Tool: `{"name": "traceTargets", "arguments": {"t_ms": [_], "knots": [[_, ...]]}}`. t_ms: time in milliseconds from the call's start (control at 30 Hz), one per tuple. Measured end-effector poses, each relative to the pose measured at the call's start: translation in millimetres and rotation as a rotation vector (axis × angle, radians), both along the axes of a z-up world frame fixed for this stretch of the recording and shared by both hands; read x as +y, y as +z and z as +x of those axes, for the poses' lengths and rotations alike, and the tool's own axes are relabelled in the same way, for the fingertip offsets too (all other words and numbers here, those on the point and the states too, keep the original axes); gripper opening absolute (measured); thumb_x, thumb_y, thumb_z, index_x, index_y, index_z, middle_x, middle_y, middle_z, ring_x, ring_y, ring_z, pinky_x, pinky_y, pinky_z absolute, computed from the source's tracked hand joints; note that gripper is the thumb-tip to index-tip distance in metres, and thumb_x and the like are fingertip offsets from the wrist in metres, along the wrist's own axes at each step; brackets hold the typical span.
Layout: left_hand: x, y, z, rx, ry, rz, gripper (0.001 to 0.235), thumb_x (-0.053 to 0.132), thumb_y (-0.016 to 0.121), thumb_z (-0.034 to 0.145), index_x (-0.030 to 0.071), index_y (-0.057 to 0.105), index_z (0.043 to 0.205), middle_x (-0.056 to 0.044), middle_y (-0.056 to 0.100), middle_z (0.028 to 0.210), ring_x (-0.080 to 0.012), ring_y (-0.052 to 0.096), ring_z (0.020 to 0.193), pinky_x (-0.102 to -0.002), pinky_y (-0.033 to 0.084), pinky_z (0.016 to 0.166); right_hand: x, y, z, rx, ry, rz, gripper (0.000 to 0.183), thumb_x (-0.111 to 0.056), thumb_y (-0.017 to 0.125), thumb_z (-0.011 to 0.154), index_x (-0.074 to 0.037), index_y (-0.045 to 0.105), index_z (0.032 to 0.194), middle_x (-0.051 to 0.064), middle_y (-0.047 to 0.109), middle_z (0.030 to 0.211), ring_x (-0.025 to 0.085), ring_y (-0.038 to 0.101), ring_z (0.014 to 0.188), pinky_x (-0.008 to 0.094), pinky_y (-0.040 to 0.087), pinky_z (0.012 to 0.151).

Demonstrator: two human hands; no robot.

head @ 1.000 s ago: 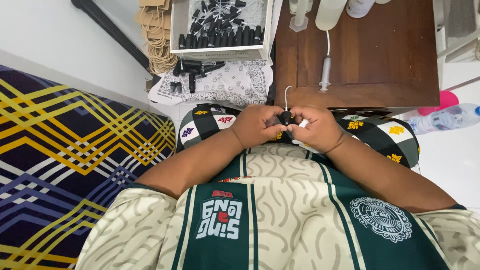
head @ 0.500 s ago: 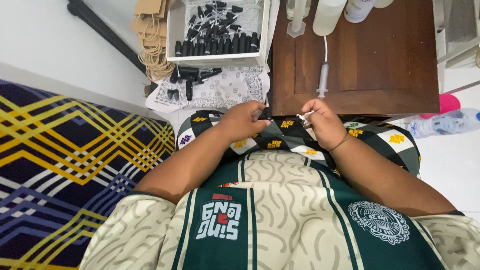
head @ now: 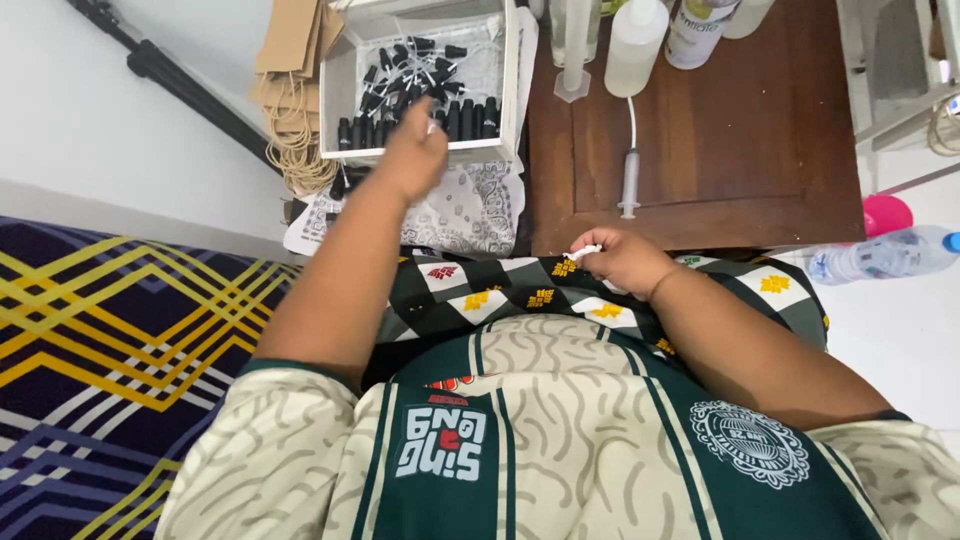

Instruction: Assembling small perfume bottles by attaching sprayer heads to the tubes.

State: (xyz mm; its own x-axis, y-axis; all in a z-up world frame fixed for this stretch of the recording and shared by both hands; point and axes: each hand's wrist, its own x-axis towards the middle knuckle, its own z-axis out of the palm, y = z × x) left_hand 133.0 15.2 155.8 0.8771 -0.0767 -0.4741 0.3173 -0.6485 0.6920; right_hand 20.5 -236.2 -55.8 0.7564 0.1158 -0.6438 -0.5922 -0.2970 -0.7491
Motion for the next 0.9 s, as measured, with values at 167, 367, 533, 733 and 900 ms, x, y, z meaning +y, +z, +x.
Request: {"name": "traceTargets", "arguments": {"t_ms": [167,367,533,733,900], "knots": [[-8.9,-53.4,-36.0,-0.166,-0.387,0.078,0.056,0.025,0.044,0.100,0.014,0.037,0.155,-0.021,0.072,0.122,-0.0422,0.067,0.117,-0.055,0.054,0.101,-2.9,-17.2,-11.2,-0.117,-0.276,0.403,0.026,-0.001,0.063,0.083,-0.003,0.068,0.108,0.006,0.063,0.075,0.009,0.064,0.062,0.018,0.056,0.057],[-21.0,-166.8,-62.9,0.046,-0.473,-0.053,0.050,0.032,0.067,0.086,0.016,0.056,0.132,-0.009,0.075,0.115,-0.0306,0.070,0.114,-0.046,0.052,0.102,-4.2,-39.5,-13.5,-0.242,-0.312,0.502,0.022,-0.002,0.067,0.089,-0.003,0.070,0.111,0.005,0.066,0.082,0.010,0.071,0.066,0.016,0.059,0.060],[-42.4,-183.6,-88.8,0.104,-0.573,-0.235,0.037,0.023,0.060,0.093,0.010,0.062,0.127,-0.008,0.078,0.112,-0.0237,0.071,0.111,-0.041,0.051,0.104,-3.8,-60.9,-15.6,-0.386,-0.345,0.557,0.022,0.000,0.075,0.087,-0.005,0.070,0.109,0.006,0.065,0.081,0.015,0.074,0.068,0.017,0.058,0.059],[-45.8,-225.4,-94.1,0.086,-0.414,-0.527,0.036,0.015,0.064,0.095,0.008,0.053,0.129,-0.006,0.078,0.102,-0.0109,0.070,0.090,-0.023,0.054,0.083,-1.9,-46.6,-28.9,-0.436,-0.303,0.587,0.021,0.006,0.077,0.083,-0.001,0.074,0.101,0.005,0.068,0.083,0.012,0.071,0.073,0.020,0.059,0.067],[-47.9,-230.3,-92.1,0.069,-0.337,-0.515,0.029,0.012,0.059,0.094,0.009,0.056,0.123,-0.004,0.077,0.093,-0.0065,0.064,0.071,-0.017,0.049,0.065,-1.8,-18.5,-37.3,-0.483,-0.290,0.579,0.015,0.001,0.073,0.085,-0.002,0.076,0.099,0.002,0.069,0.083,0.004,0.066,0.071,0.013,0.052,0.063]]}}
